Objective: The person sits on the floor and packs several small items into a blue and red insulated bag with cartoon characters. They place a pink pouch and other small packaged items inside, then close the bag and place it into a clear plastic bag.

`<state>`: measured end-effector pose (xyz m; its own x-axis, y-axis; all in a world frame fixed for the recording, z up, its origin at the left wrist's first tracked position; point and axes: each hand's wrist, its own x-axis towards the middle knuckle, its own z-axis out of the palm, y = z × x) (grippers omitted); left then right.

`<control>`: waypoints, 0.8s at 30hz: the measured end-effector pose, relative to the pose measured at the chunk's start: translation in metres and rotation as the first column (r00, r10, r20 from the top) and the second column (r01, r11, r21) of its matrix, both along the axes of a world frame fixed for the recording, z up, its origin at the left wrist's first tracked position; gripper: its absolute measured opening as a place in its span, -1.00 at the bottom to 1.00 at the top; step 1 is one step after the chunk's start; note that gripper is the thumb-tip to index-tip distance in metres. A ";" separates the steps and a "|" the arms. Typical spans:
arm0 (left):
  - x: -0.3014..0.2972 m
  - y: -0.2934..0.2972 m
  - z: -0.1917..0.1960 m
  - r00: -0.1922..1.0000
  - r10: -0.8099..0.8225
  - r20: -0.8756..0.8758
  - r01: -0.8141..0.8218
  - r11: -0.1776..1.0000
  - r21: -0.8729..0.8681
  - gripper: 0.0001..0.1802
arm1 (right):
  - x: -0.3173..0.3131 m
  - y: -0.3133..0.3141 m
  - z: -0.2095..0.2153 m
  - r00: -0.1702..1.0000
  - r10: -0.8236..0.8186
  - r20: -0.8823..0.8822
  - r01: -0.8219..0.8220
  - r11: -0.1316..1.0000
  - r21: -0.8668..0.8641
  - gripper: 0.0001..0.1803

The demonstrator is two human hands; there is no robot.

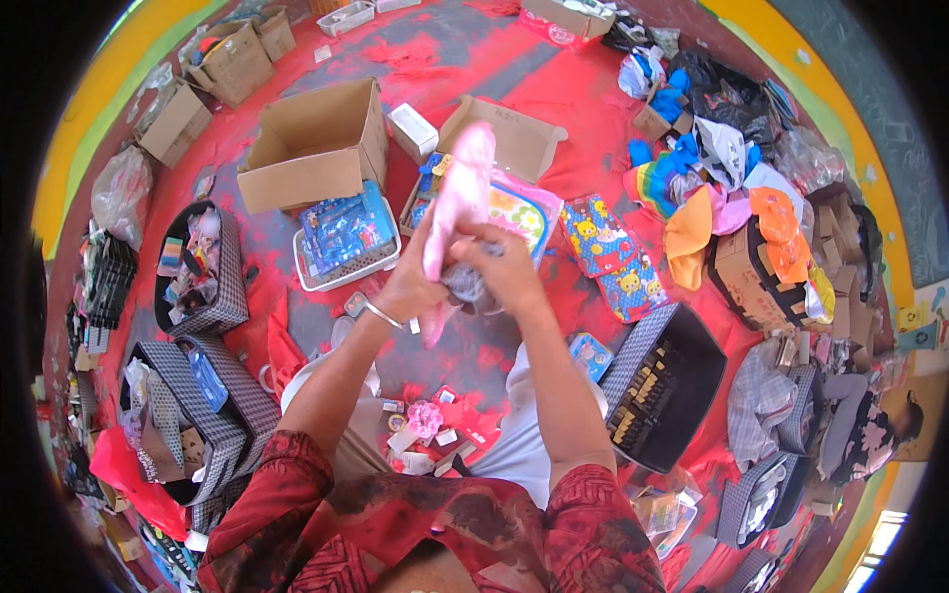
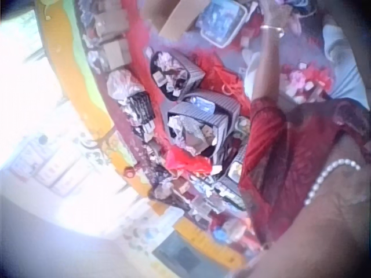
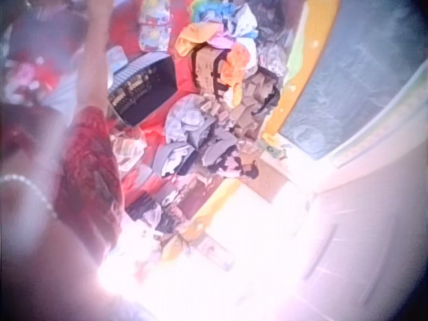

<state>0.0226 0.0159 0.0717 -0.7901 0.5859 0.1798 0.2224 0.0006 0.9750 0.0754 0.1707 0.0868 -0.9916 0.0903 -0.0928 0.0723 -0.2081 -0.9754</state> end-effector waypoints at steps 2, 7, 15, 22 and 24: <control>0.000 -0.007 0.001 0.904 -0.154 0.399 0.050 0.964 0.261 0.02 | -0.002 0.027 0.001 0.996 -0.073 -0.047 0.069 0.995 -0.069 -0.77; 0.002 -0.021 0.004 0.586 -0.418 0.694 0.056 0.875 0.480 -0.05 | 0.002 0.091 0.023 0.777 -0.628 -0.033 0.493 0.641 -0.589 -0.73; 0.017 -0.022 -0.003 0.717 -0.270 0.643 0.267 0.958 0.105 -0.07 | -0.008 0.037 0.025 0.812 -0.060 -0.581 0.456 0.686 0.567 -0.77; -0.010 -0.045 0.008 0.730 -0.305 0.612 0.031 0.909 0.416 -0.36 | 0.018 0.131 -0.017 0.659 -0.734 0.162 0.658 0.668 0.347 -0.81; -0.015 -0.048 0.005 0.737 -0.356 0.575 -0.043 0.824 0.565 -0.40 | 0.018 0.129 -0.016 0.668 -0.700 0.255 0.700 0.706 0.106 -0.72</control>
<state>0.0074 -0.0325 0.0766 -0.7287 0.6846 -0.0168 -0.4942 -0.5087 0.7050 0.0933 0.2994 0.0707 -0.5753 0.7476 -0.3320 0.1505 -0.3022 -0.9413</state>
